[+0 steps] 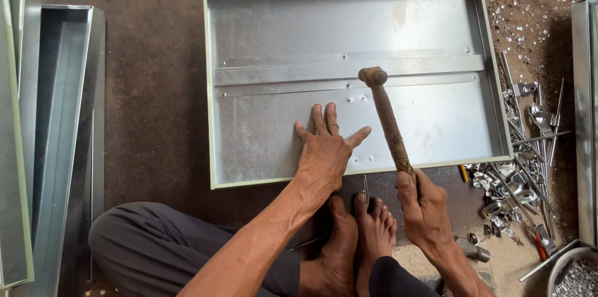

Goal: The person attaches metal latch components to a flat metal panel by hand and using a hammer to secure them into place, handling a latch rod and mounting brackets.

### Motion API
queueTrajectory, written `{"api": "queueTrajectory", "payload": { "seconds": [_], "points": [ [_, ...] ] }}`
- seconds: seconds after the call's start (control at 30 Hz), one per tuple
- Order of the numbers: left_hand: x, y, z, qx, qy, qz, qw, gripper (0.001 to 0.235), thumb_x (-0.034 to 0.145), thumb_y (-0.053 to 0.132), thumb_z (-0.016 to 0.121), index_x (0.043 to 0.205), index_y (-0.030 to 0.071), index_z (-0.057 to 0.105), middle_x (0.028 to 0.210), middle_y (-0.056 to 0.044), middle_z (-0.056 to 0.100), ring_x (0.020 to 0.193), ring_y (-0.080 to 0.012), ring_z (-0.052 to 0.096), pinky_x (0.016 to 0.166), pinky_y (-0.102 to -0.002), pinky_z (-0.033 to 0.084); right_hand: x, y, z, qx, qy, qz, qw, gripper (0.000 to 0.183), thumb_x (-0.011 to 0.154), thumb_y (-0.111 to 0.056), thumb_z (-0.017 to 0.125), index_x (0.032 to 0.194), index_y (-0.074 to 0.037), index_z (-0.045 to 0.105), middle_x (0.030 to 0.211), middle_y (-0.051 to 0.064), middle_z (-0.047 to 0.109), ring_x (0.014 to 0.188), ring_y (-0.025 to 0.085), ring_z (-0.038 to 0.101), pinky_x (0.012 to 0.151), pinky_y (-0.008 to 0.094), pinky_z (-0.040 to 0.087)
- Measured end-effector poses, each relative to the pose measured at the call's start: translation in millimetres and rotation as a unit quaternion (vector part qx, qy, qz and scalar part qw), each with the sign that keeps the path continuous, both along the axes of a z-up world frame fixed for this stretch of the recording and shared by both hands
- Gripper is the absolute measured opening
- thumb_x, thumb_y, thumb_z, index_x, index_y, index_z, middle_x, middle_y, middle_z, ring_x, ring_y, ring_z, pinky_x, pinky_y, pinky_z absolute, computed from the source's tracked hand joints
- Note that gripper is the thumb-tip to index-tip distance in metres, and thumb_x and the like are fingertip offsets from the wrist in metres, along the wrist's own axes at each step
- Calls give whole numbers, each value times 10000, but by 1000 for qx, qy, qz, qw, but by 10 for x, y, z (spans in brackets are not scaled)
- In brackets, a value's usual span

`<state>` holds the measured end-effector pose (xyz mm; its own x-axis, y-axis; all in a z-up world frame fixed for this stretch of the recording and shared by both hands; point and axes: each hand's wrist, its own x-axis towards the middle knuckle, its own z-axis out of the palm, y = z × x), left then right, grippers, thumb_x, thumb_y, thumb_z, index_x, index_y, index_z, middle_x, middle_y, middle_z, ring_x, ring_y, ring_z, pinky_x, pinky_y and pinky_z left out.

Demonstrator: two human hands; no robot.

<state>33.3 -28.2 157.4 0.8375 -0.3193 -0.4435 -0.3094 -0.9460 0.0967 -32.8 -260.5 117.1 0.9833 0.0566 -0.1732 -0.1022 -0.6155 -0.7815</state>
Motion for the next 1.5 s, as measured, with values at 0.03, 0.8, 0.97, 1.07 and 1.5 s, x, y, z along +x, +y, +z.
{"api": "queueTrajectory", "payload": {
  "seconds": [0.03,0.8,0.97,1.07,1.5],
  "points": [
    [5,8,-2,-5,-11,2,1000,1104,779,179,832,1596,442,137,1607,-361,92,1438,-618,140,1039,-744,353,67,47,-35,-43,36,17,998,513,1041,-492,442,771,-79,582,559,-23,468,457,113,380,386,291,334],
    [182,84,85,-10,0,18,1000,1124,772,147,833,1604,443,137,1618,-370,75,1446,-619,140,1043,-741,354,71,55,268,82,-130,-1,988,496,1062,-443,396,678,-158,525,517,-43,455,401,51,373,333,239,300],
    [-5,1,-46,-19,-27,5,999,1118,771,154,836,1597,439,139,1599,-377,94,1428,-639,127,1021,-768,347,132,-131,200,226,-392,19,891,475,1018,-525,427,664,-211,391,534,-80,367,420,36,295,334,217,252],
    [15,26,27,-4,-7,-1,1000,1162,745,161,860,1610,430,132,1622,-375,65,1444,-628,108,1034,-756,340,-56,10,-162,-37,99,-19,994,577,1068,-469,430,663,-61,482,553,2,398,469,80,338,400,282,332],
    [-212,22,137,-128,-192,17,973,602,682,17,792,1256,99,631,1189,-113,643,1090,-297,634,953,-563,532,-884,568,-696,-366,-53,157,915,898,865,-262,710,1594,-74,220,1612,339,172,1462,520,198,1129,673,185]
  ]
}}
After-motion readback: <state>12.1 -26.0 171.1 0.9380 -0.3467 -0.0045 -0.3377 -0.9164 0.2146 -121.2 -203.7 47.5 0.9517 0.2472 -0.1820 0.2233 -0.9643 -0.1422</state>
